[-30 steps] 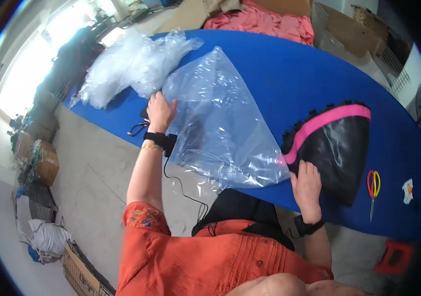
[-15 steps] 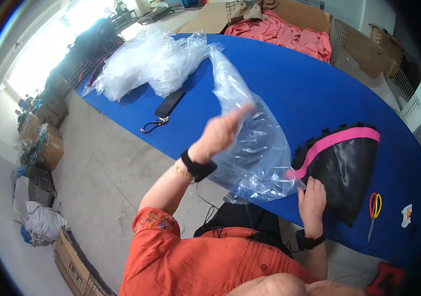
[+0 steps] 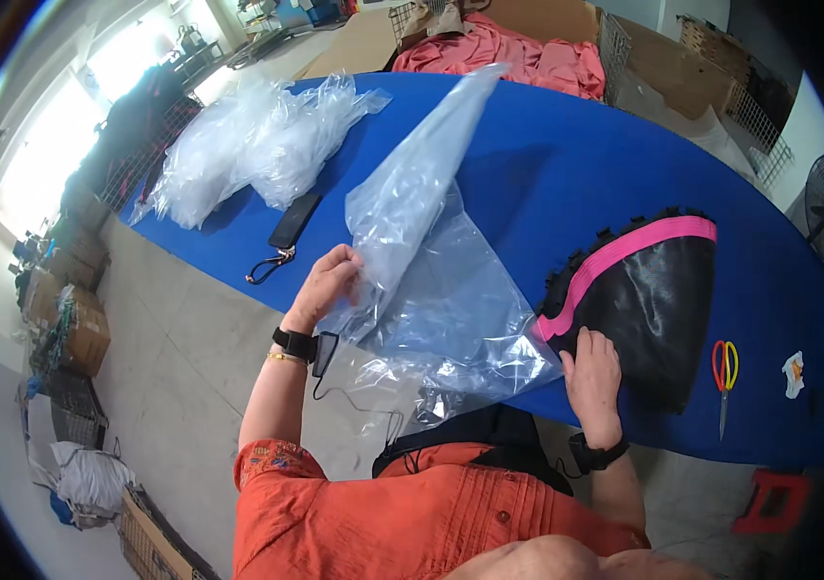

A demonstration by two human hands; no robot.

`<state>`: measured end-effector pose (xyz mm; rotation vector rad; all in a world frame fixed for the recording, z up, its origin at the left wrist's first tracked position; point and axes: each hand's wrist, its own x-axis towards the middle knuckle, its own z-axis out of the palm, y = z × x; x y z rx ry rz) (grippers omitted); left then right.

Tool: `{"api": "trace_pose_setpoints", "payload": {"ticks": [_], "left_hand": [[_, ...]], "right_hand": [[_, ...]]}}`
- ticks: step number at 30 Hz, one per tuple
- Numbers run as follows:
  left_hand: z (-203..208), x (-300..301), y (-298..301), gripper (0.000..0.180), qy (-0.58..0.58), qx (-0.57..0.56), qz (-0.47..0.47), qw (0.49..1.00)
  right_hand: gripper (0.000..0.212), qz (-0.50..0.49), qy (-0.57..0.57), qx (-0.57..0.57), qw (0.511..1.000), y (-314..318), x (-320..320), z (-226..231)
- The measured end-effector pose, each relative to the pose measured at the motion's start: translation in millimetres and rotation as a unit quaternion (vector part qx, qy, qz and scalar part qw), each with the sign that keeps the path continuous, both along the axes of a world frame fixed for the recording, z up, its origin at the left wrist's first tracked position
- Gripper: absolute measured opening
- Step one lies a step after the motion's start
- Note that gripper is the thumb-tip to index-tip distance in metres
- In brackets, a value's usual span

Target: Folding a black and pink fabric product and placing it into a clear plastic bag.

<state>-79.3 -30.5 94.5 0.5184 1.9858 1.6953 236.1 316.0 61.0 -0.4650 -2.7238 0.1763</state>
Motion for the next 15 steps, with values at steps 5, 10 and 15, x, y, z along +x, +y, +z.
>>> {"api": "trace_pose_setpoints", "payload": {"ticks": [5, 10, 15], "left_hand": [[4.0, -18.7, -8.8, 0.013, 0.097, -0.118, 0.026, 0.988], [12.0, -52.6, -29.3, 0.044, 0.087, -0.219, -0.076, 0.969], [9.6, -106.7, -23.9, 0.128, -0.098, -0.071, 0.096, 0.988]], "right_hand": [[0.050, 0.006, 0.003, 0.018, 1.000, 0.1, 1.2, 2.5], [0.050, 0.004, 0.003, 0.018, 1.000, 2.4, -1.0, 1.4], [0.051, 0.003, -0.001, 0.016, 1.000, 0.9, -0.3, 4.7]]}}
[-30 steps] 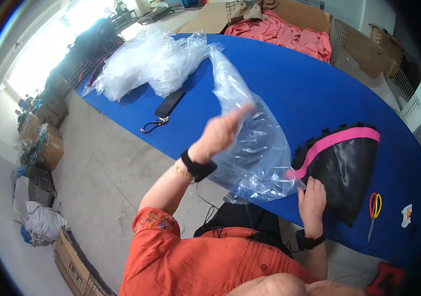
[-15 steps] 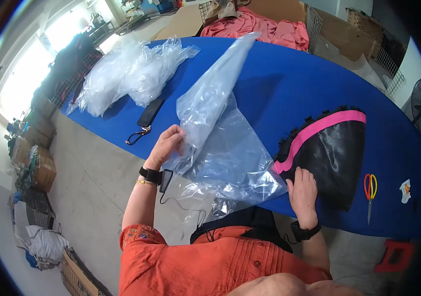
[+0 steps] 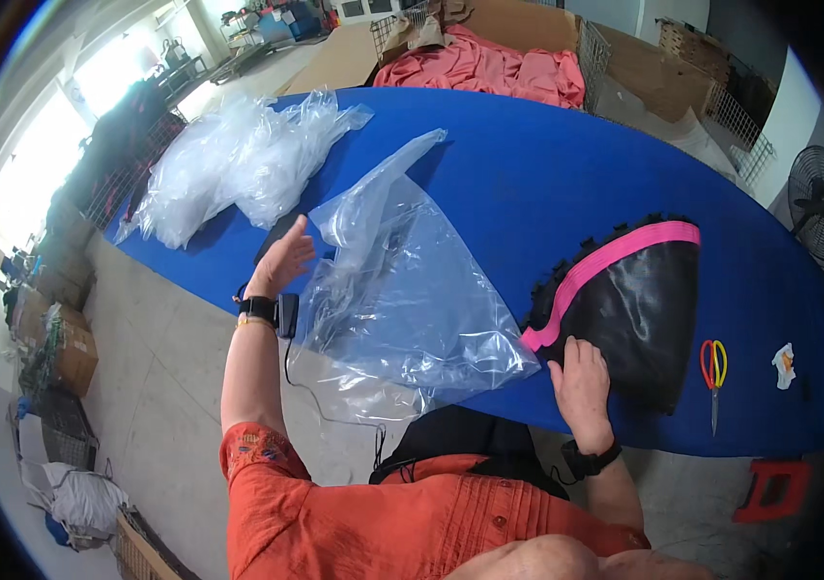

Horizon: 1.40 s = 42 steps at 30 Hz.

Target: Folding a black and pink fabric product and placing it into a clear plastic bag.

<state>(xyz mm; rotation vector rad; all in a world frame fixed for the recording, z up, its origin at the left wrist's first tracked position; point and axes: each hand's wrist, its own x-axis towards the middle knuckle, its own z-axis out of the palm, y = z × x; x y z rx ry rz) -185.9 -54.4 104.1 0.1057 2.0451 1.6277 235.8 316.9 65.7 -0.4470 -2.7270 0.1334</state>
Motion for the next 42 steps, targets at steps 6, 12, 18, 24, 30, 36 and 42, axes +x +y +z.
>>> {"api": "trace_pose_setpoints", "payload": {"ticks": [6, 12, 18, 24, 30, 36, 42], "left_hand": [[-26.0, -73.2, 39.9, 0.130, -0.082, -0.045, -0.013, 0.996], [-27.4, -80.5, 98.0, 0.075, 0.052, -0.135, -0.085, 0.986], [-21.9, -51.9, 91.8, 0.048, 0.219, -0.173, -0.240, 0.930], [41.3, 23.1, 71.4, 0.052, 0.096, -0.245, -0.420, 0.869], [91.4, 50.9, 50.5, 0.052, 0.069, -0.297, -0.393, 0.867], [49.0, -13.4, 39.6, 0.083, 0.045, -0.401, -0.091, 0.911], [-41.8, -46.1, 54.7, 0.071, -0.062, -0.172, 0.000, 0.983]], "right_hand": [[0.052, -0.006, -0.016, -0.001, 1.000, -2.6, 0.6, -0.4], [0.053, -0.015, -0.041, 0.004, 0.999, -3.6, 2.2, -3.8], [0.052, 0.001, -0.045, -0.020, 0.999, -4.1, -5.8, 1.6], [0.052, -0.006, -0.027, -0.005, 1.000, 1.6, -1.6, -1.7], [0.050, -0.011, -0.019, -0.022, 1.000, -0.5, -0.6, -2.6], [0.051, -0.018, -0.002, -0.008, 1.000, -1.0, 1.2, -2.2], [0.053, -0.016, -0.022, -0.009, 1.000, -1.0, -0.4, -0.3]]}}
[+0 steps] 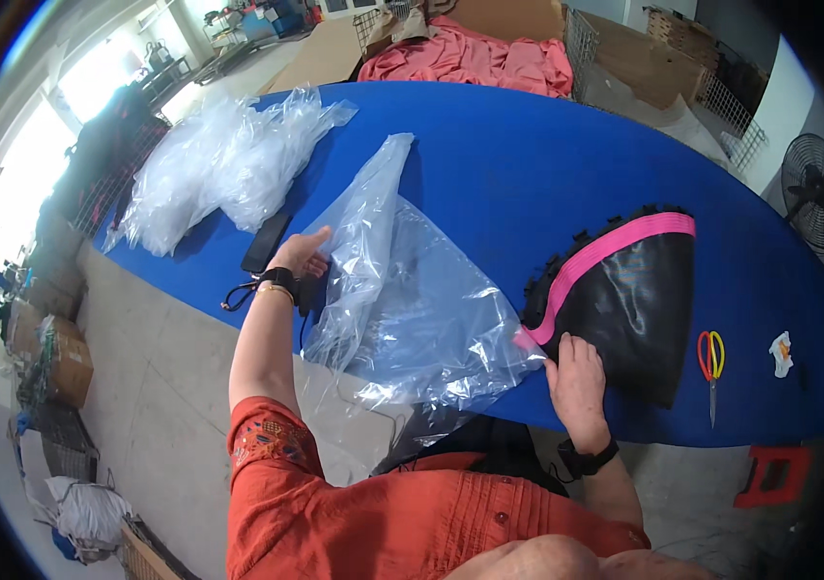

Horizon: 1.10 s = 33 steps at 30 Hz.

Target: Folding a black and pink fabric product and placing it into a clear plastic bag.

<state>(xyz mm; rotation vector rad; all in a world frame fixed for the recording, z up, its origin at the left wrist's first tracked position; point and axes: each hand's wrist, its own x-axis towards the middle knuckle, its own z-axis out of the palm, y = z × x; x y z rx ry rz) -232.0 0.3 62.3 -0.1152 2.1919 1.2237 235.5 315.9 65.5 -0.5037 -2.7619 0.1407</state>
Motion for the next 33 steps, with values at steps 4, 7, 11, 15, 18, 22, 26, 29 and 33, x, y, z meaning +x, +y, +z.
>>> {"api": "trace_pose_setpoints", "payload": {"ticks": [4, 7, 11, 15, 18, 22, 26, 29, 33], "left_hand": [[-5.7, -19.7, 14.4, 0.032, 0.229, -0.047, -0.014, 0.972], [52.5, -7.9, 55.2, 0.022, 0.486, -0.048, -0.032, 0.872], [134.2, 9.0, 83.1, 0.015, 0.670, -0.043, -0.011, 0.741], [181.9, 15.8, 99.6, 0.014, 0.759, -0.055, 0.024, 0.648], [197.3, 17.0, 100.5, 0.018, 0.825, 0.022, 0.020, 0.565], [174.9, -34.3, 60.3, 0.036, 0.777, -0.036, -0.006, 0.628], [139.4, -40.0, 39.8, 0.065, 0.662, -0.274, 0.036, 0.697], [124.6, -0.2, 72.4, 0.066, 0.698, -0.284, -0.060, 0.654], [126.1, 85.6, 141.5, 0.035, 0.680, -0.130, -0.273, 0.668]], "right_hand": [[0.053, 0.009, 0.001, -0.008, 1.000, -0.9, -1.5, 2.2], [0.053, -0.002, -0.003, -0.008, 1.000, -0.8, 1.1, 2.0], [0.053, 0.001, -0.003, -0.013, 1.000, -2.1, -0.8, 3.1], [0.053, 0.000, -0.010, -0.006, 1.000, -0.6, -1.2, 2.2], [0.053, -0.011, -0.011, -0.013, 1.000, 0.3, 0.4, 0.2], [0.054, 0.000, -0.007, -0.006, 1.000, 1.9, 3.0, -3.3], [0.054, 0.013, -0.006, 0.005, 1.000, 5.2, 2.4, -4.8], [0.054, 0.000, -0.010, 0.018, 1.000, 6.1, 3.0, -6.4], [0.053, 0.000, -0.005, 0.012, 1.000, 5.2, 2.7, -2.4]]}}
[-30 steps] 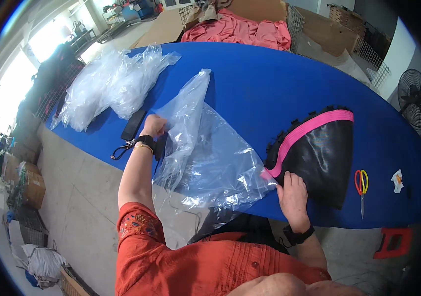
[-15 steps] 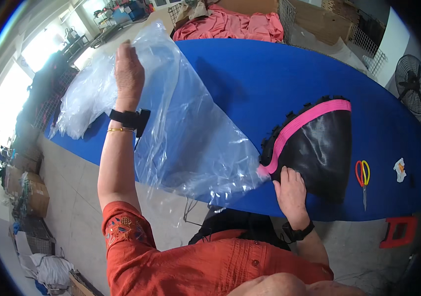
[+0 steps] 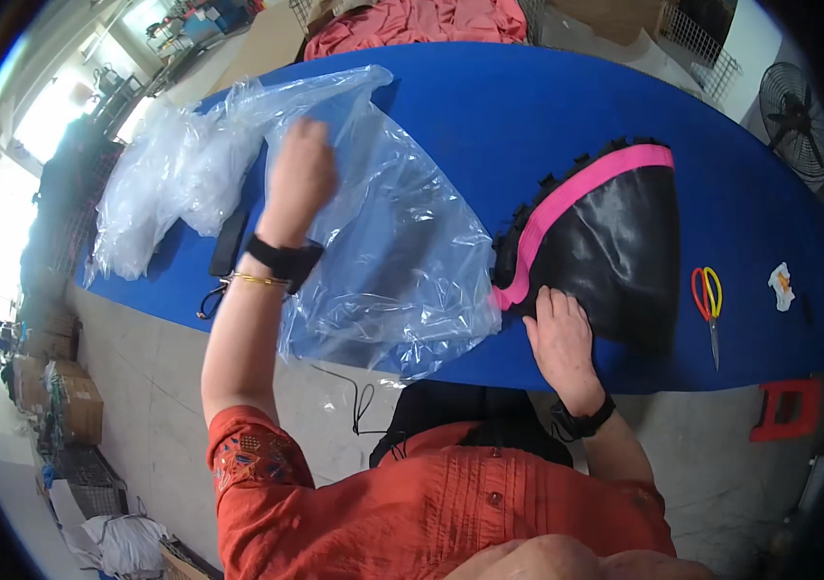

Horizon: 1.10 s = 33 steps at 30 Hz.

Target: Folding a black and pink fabric product and placing it into a clear plastic bag.

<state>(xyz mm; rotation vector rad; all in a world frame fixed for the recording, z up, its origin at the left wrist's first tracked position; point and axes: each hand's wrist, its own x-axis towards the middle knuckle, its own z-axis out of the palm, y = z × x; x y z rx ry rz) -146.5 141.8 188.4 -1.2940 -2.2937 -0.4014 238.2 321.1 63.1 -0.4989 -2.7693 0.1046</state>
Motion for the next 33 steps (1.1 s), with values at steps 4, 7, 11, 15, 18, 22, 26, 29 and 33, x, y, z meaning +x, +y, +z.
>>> {"api": "trace_pose_setpoints", "payload": {"ticks": [4, 7, 11, 15, 18, 22, 26, 29, 33], "left_hand": [[-45.2, 49.5, 58.9, 0.047, -0.218, -0.162, 0.002, 0.962], [-97.5, 47.4, 67.8, 0.066, -0.266, -0.201, -0.034, 0.942], [-131.6, 72.3, 73.2, 0.094, -0.320, -0.274, -0.016, 0.907], [-115.0, 99.2, 78.2, 0.095, -0.338, -0.284, -0.037, 0.897], [-113.0, 107.1, 77.2, 0.095, -0.324, -0.306, -0.070, 0.892], [-119.6, 129.5, 72.1, 0.096, -0.290, -0.319, -0.135, 0.892], [-123.6, 138.9, 52.4, 0.087, -0.273, -0.304, -0.277, 0.870], [-92.8, 143.8, 20.2, 0.076, -0.201, -0.258, -0.254, 0.910], [-63.1, 119.6, -60.2, 0.053, -0.174, -0.053, -0.137, 0.974]], "right_hand": [[0.054, -0.009, 0.002, 0.022, 1.000, -0.1, -0.1, -5.7], [0.053, -0.014, -0.001, 0.040, 0.999, -4.7, -3.4, -8.0], [0.053, -0.024, -0.018, 0.074, 0.997, -8.0, -6.9, -11.2], [0.052, -0.069, -0.028, 0.070, 0.995, 0.2, -13.7, -17.9], [0.054, -0.098, -0.029, 0.096, 0.990, 14.3, -23.8, -21.4], [0.051, -0.110, -0.012, 0.103, 0.989, 29.6, -35.3, -30.6], [0.049, -0.118, -0.023, 0.104, 0.987, 37.0, -36.8, -36.7], [0.048, -0.129, -0.025, 0.096, 0.987, 45.9, -28.6, -37.4], [0.046, -0.119, -0.015, 0.098, 0.988, 43.6, -31.3, -35.7]]}}
